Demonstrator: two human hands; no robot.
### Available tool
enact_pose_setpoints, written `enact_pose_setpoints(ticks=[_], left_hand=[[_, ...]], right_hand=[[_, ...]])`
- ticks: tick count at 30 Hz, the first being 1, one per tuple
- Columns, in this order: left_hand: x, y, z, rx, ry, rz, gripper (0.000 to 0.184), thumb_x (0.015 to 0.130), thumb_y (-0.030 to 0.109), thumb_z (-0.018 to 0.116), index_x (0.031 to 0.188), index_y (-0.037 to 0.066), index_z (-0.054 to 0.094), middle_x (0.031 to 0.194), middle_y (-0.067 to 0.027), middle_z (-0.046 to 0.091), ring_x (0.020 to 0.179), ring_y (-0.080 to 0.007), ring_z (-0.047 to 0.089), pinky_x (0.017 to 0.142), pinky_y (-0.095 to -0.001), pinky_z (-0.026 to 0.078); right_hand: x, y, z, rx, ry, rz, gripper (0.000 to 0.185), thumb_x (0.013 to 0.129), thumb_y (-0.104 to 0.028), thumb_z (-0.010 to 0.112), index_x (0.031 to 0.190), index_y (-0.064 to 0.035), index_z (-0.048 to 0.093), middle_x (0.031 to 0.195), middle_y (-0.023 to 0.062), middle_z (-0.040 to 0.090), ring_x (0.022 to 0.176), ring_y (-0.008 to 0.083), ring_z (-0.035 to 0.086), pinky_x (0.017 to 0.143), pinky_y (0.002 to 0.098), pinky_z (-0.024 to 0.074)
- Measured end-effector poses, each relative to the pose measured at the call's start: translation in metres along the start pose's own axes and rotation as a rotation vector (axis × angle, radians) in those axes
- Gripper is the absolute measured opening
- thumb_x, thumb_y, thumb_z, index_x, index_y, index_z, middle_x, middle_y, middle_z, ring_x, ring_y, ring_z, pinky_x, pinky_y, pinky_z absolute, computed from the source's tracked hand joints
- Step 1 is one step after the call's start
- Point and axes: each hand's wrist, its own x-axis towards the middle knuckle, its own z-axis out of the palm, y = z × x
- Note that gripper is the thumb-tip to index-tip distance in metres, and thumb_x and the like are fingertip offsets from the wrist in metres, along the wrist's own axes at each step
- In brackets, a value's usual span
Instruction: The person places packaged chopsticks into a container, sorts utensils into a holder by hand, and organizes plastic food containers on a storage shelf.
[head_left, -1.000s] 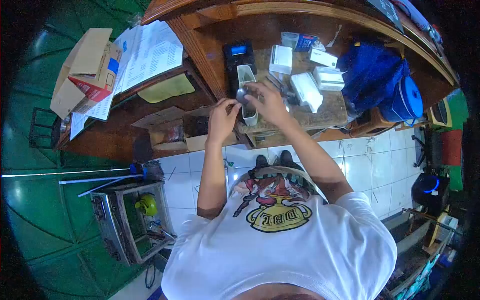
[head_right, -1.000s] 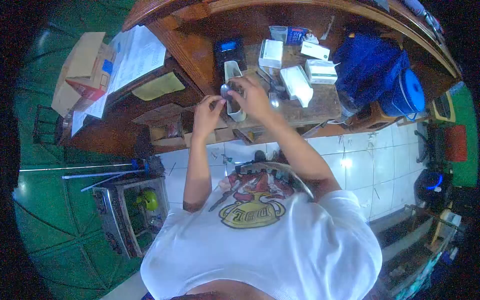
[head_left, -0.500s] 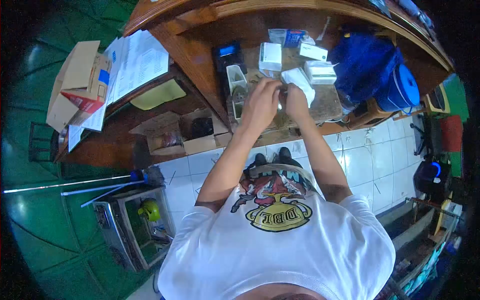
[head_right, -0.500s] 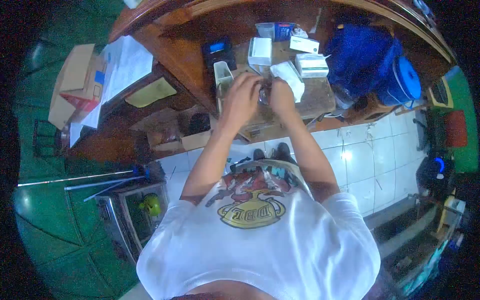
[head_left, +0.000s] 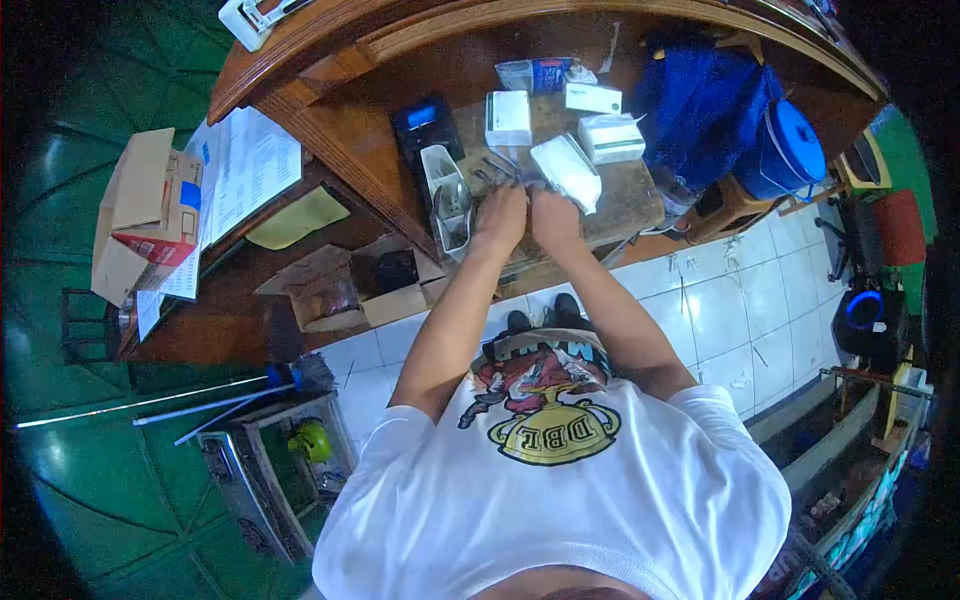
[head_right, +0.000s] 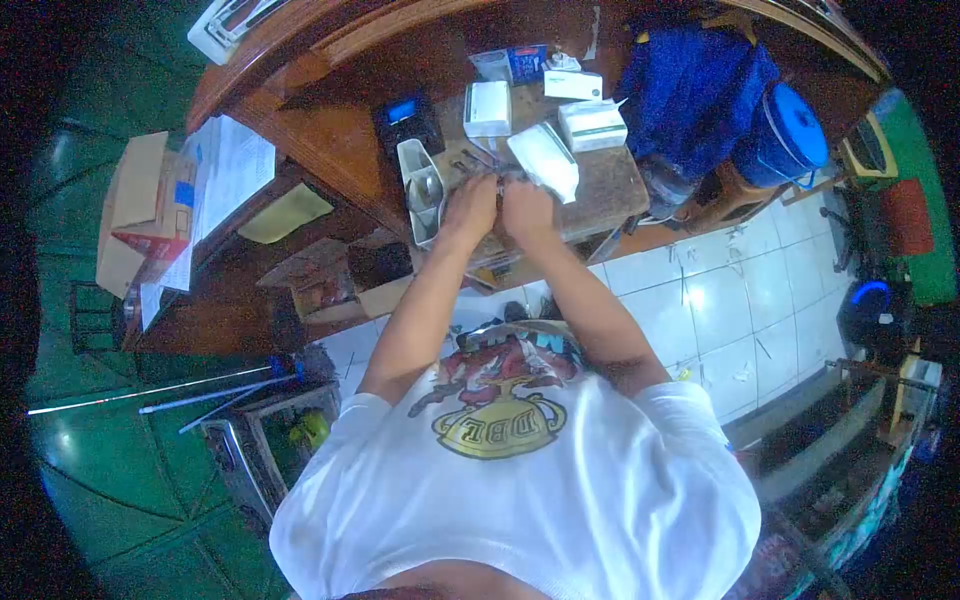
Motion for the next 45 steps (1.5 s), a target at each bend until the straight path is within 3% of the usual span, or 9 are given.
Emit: enact_pose_setpoints(ticks=[7,10,13,18,25,27,30,33,45], left_hand=[[0.001,-0.003,-0.002,-0.021,0.046,-0.002,0.036,0.088,0.0,0.049,0.122,-0.001,0.058,0.124,-0.0247,0.061,0.118,-0.0431,0.056,0.099,-0.0507,0.047],[0.002,-0.002,-0.004,-0.076,0.051,0.009,0.04,0.088,0.0,0.05,0.127,0.001,0.057,0.127,-0.0239,0.06,0.12,-0.0426,0.055,0.1,-0.0507,0.046],[0.002,0.0,-0.006,-0.088,0.193,0.137,0.029,0.091,0.004,0.048,0.117,0.0,0.059,0.116,-0.0242,0.063,0.107,-0.0432,0.062,0.09,-0.0499,0.052],[0.005,0.007,-0.017,-0.228,0.238,0.19,0.03,0.09,0.003,0.048,0.117,0.005,0.063,0.116,-0.0229,0.063,0.107,-0.0437,0.061,0.091,-0.0503,0.051],[-0.008,0.025,-0.063,-0.252,0.218,0.088,0.025,0.089,0.001,0.052,0.109,0.002,0.066,0.113,-0.0238,0.064,0.104,-0.0438,0.062,0.089,-0.0495,0.051],[-0.016,0.025,-0.078,-0.228,0.474,0.261,0.019,0.09,0.002,0.056,0.106,0.001,0.066,0.109,-0.0231,0.064,0.099,-0.0439,0.062,0.085,-0.05,0.051],[-0.033,0.031,-0.109,-0.288,0.488,0.255,0.015,0.092,0.006,0.058,0.105,-0.001,0.065,0.106,-0.0221,0.064,0.096,-0.0444,0.061,0.081,-0.0499,0.051],[-0.046,0.025,-0.128,-0.253,0.492,0.188,0.015,0.093,0.009,0.061,0.104,-0.001,0.065,0.104,-0.0213,0.064,0.094,-0.0447,0.062,0.078,-0.0493,0.05],[-0.092,-0.017,-0.129,-0.194,0.591,-0.037,0.014,0.092,0.008,0.061,0.102,-0.001,0.064,0.1,-0.0205,0.065,0.093,-0.0437,0.063,0.077,-0.0497,0.05]], right_hand=[[0.005,0.001,-0.007,0.29,0.058,0.108,0.022,0.084,-0.014,0.066,0.105,-0.0064,0.068,0.086,0.0228,0.07,0.082,0.0437,0.068,0.073,0.0516,0.0552],[0.006,-0.008,-0.042,0.332,0.117,0.135,0.022,0.08,-0.009,0.064,0.1,0.0009,0.065,0.084,0.0269,0.069,0.08,0.0452,0.069,0.074,0.0527,0.0558],[0.009,-0.011,-0.061,0.383,0.152,0.156,0.029,0.079,-0.018,0.073,0.104,-0.0052,0.069,0.082,0.0238,0.07,0.078,0.0429,0.068,0.071,0.0504,0.0539],[0.011,-0.018,-0.099,0.379,0.262,-0.031,0.025,0.082,-0.008,0.069,0.107,-0.0032,0.067,0.092,0.0214,0.07,0.084,0.0377,0.069,0.074,0.0448,0.0547],[0.023,-0.032,-0.132,0.513,0.41,-0.182,0.022,0.085,-0.01,0.071,0.107,-0.0054,0.07,0.096,0.0163,0.071,0.089,0.0334,0.069,0.078,0.0402,0.0556],[0.023,-0.044,-0.144,0.67,0.482,-0.213,0.018,0.084,-0.01,0.076,0.1,-0.0029,0.073,0.092,0.0123,0.073,0.08,0.0233,0.072,0.074,0.0331,0.056],[0.027,-0.059,-0.157,0.702,0.519,-0.288,0.015,0.082,-0.008,0.077,0.096,-0.0026,0.075,0.091,0.0111,0.074,0.079,0.0198,0.072,0.073,0.0314,0.0557],[0.029,-0.078,-0.166,0.774,0.494,-0.361,0.015,0.08,-0.006,0.077,0.094,-0.0049,0.075,0.092,0.0113,0.074,0.085,0.0265,0.071,0.076,0.0356,0.0562],[0.033,-0.127,-0.129,0.786,0.354,-0.57,0.012,0.08,-0.005,0.077,0.091,-0.0033,0.074,0.09,0.0114,0.073,0.084,0.0274,0.07,0.074,0.0342,0.0555]])
